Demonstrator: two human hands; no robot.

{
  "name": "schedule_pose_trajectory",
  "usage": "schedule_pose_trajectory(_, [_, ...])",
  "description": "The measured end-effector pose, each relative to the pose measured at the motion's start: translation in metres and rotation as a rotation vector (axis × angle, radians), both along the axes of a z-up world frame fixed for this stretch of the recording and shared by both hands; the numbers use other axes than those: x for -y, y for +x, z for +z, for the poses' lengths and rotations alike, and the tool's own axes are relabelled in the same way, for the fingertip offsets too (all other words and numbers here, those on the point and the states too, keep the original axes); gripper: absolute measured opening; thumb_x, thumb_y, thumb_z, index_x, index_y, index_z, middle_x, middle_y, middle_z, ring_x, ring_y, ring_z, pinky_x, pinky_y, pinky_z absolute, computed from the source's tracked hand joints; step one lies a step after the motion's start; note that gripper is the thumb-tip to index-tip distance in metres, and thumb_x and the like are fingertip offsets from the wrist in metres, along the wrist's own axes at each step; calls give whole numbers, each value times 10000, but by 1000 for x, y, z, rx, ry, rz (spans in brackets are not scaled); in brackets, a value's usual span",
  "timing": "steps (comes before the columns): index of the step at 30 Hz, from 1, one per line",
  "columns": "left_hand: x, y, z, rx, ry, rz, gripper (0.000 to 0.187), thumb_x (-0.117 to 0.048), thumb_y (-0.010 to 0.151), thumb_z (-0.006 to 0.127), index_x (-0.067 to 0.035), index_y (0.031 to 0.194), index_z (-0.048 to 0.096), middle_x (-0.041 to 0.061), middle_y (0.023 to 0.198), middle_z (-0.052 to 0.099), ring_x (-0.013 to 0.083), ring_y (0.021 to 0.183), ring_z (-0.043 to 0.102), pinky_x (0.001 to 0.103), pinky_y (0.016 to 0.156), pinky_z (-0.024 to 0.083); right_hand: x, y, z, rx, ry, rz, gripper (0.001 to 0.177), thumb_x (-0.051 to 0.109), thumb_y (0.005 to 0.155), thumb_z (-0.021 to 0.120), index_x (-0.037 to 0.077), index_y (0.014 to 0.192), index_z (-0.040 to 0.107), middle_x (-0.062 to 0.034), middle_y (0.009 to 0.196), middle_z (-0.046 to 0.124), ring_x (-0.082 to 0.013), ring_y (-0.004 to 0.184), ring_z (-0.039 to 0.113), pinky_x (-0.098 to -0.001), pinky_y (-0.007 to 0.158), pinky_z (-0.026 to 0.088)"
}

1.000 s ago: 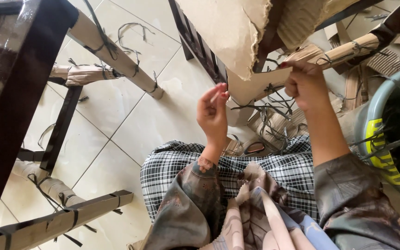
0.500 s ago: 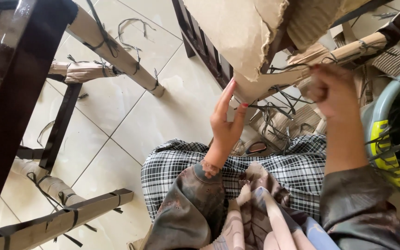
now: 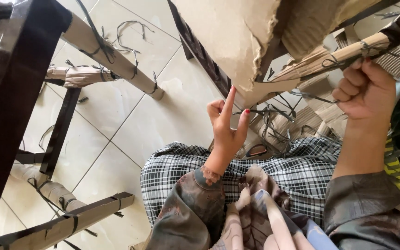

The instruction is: Wrapping chair legs with protective cardboard and securing them with plastic ties.

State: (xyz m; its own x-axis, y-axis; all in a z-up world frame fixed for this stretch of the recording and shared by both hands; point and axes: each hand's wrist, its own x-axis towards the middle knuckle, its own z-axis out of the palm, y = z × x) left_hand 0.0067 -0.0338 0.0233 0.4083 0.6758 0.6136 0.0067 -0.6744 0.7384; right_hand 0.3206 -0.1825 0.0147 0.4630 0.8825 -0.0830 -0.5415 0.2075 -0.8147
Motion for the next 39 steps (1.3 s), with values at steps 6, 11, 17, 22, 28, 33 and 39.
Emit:
schedule_pose_trajectory(6, [2, 2, -2, -8, -2, -25, 599, -147, 1051, 637, -61, 1580, 369, 39, 1013, 348, 244, 1028, 374, 364, 987, 434, -30, -24, 2, -51, 73, 48, 81, 273, 962, 623, 226, 974, 688, 104, 635, 226, -61, 507, 106, -221, 479, 85])
schedule_pose_trajectory(11, [2, 4, -5, -10, 2, -27, 592, -152, 1060, 623, -42, 1579, 360, 48, 1021, 357, 254, 1041, 373, 377, 986, 423, -60, -61, 9, 25, 15, 52, 91, 192, 1000, 642, 141, 925, 643, 83, 604, 233, -52, 478, 168, -196, 440, 144])
schedule_pose_trajectory(17, [1, 5, -7, 15, -6, -43, 611, -108, 1041, 622, -46, 1584, 348, 109, 1159, 401, 269, 1132, 428, 393, 992, 450, -73, -79, 12, -9, -312, -209, 34, 148, 914, 737, 115, 909, 731, 51, 603, 464, -35, 435, 216, -206, 450, 152])
schedule_pose_trajectory(22, [3, 4, -3, 34, -11, -51, 615, -128, 1039, 616, -82, 1590, 347, 143, 1344, 432, 293, 1285, 477, 387, 992, 456, -51, -60, 8, 9, -75, -112, 134, 251, 1002, 642, 157, 908, 619, 107, 569, 274, -48, 474, 158, -217, 446, 113])
schedule_pose_trajectory(28, [2, 5, -2, 66, -18, -76, 602, -129, 1067, 628, -76, 1592, 339, 171, 1492, 400, 308, 1410, 466, 386, 1050, 489, -38, -34, -1, -98, -72, -107, 174, 330, 947, 683, 186, 963, 587, 114, 574, 163, -38, 483, 76, -229, 478, 43])
schedule_pose_trajectory(33, [0, 2, -1, 59, -30, -108, 603, -124, 1062, 630, -72, 1589, 343, 165, 1510, 400, 308, 1429, 459, 400, 1110, 483, -33, -25, 1, -51, -123, -262, 135, 363, 915, 684, 295, 873, 576, 128, 601, 165, -48, 523, 72, -227, 502, 34])
schedule_pose_trajectory(39, [1, 5, -3, 69, -27, -107, 612, -106, 1055, 628, -67, 1590, 334, 175, 1505, 400, 320, 1428, 467, 408, 1118, 486, -35, -30, 12, 23, -109, -234, 208, 443, 930, 699, 313, 858, 553, 119, 593, 150, -55, 514, 55, -235, 499, 20])
